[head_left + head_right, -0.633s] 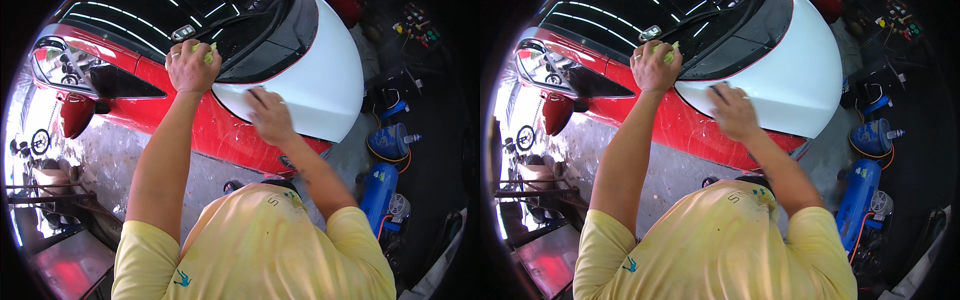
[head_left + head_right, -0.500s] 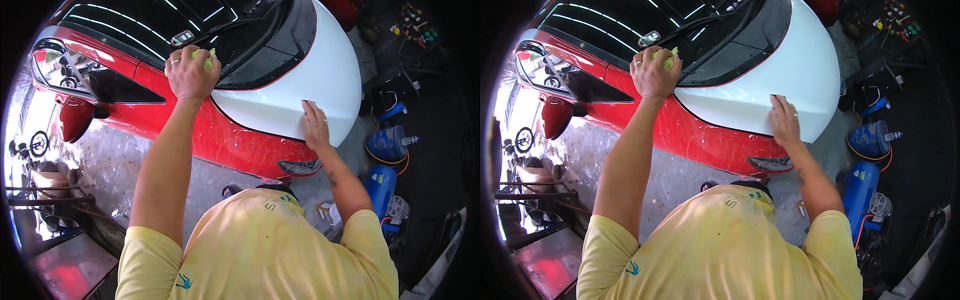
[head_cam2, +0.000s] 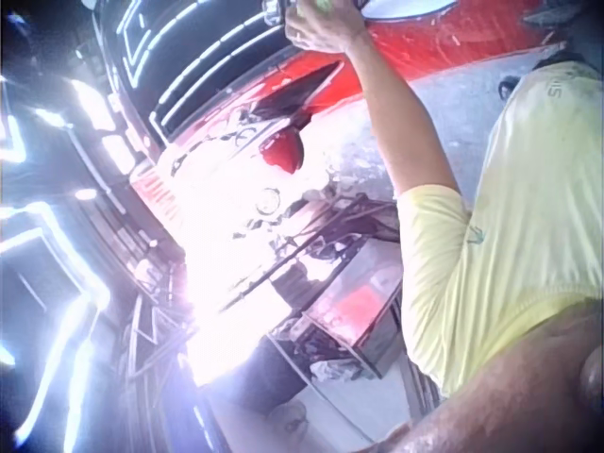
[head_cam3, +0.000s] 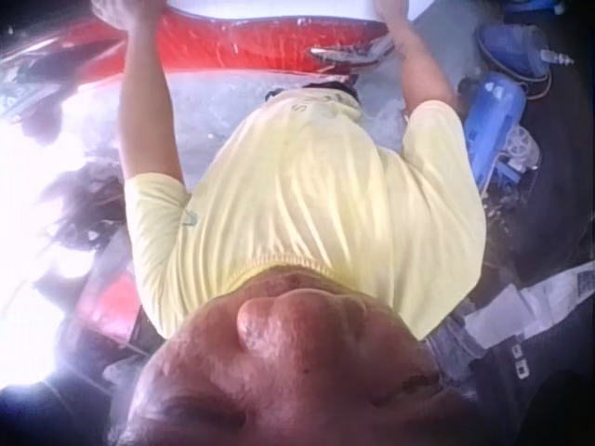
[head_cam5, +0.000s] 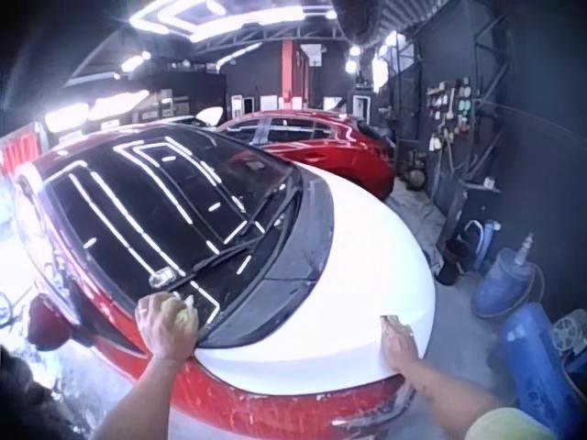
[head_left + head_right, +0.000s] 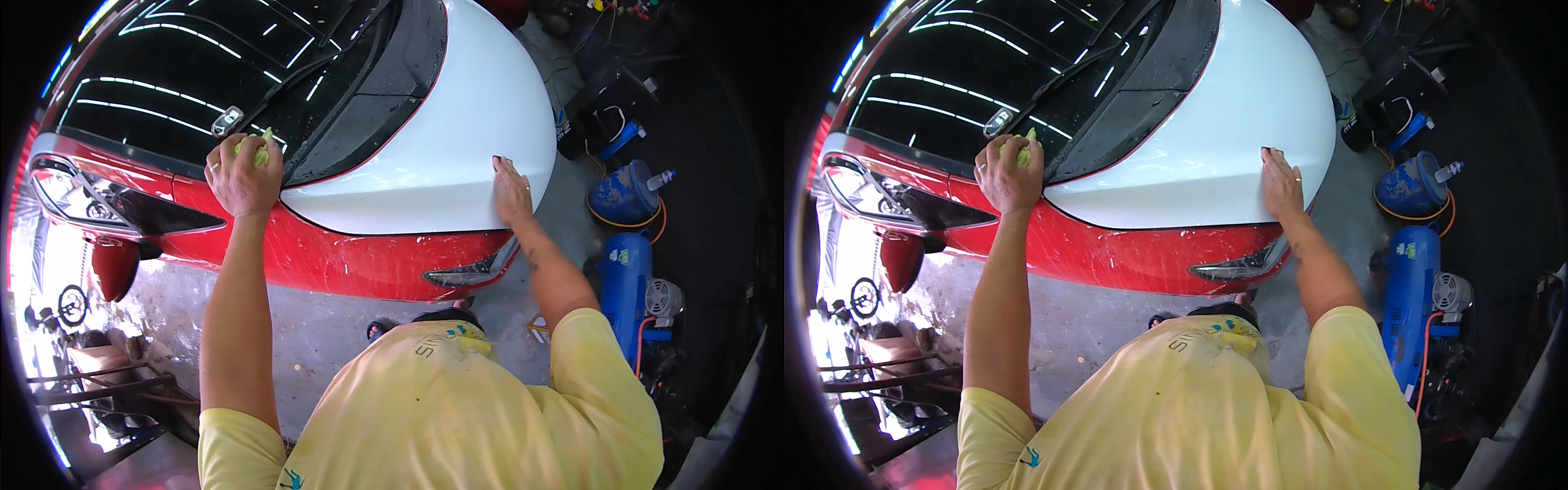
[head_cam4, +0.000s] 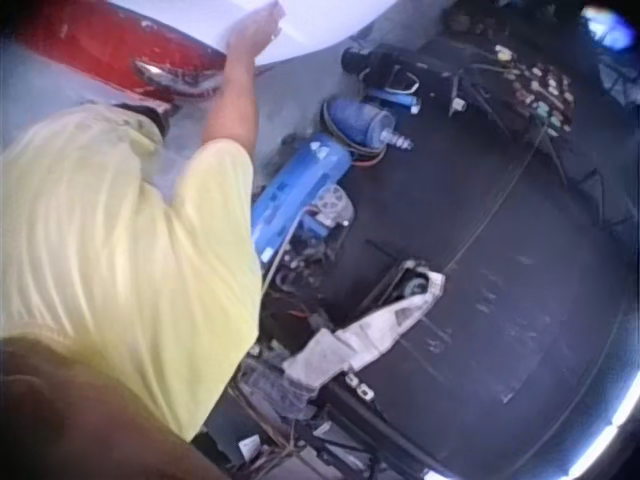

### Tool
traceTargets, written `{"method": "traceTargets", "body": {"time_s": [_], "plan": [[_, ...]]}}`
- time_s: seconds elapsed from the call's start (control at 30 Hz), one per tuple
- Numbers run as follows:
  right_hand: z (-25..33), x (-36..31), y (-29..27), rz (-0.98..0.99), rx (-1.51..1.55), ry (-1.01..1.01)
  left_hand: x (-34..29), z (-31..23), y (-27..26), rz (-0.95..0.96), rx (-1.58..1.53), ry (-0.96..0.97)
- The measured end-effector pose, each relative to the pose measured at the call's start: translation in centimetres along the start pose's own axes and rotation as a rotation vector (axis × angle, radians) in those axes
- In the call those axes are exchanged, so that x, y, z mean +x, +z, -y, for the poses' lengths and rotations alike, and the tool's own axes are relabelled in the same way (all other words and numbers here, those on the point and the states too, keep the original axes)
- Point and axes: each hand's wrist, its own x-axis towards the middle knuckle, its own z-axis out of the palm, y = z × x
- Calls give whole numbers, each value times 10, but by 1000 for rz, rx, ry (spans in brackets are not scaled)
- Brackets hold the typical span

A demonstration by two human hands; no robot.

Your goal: The person wet sands the hood of a red and white car using a small black sanding block and a yellow cloth, dipping the tools into a bucket of water and wiping the surface.

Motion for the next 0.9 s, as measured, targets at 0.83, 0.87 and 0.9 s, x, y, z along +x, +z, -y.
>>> {"method": "traceTargets", "body": {"time_s": [0.83, 0.87, 0.9], "plan": [[-158, 20, 0, 219, 161, 283, -49, -227, 79, 301, -173, 282], [-190, 31, 4, 208, 217, 340, -52, -230, 79, 295, -141, 270], [-199, 38, 4, 155, 342, 381, -53, -229, 77, 310, -137, 276]]}}
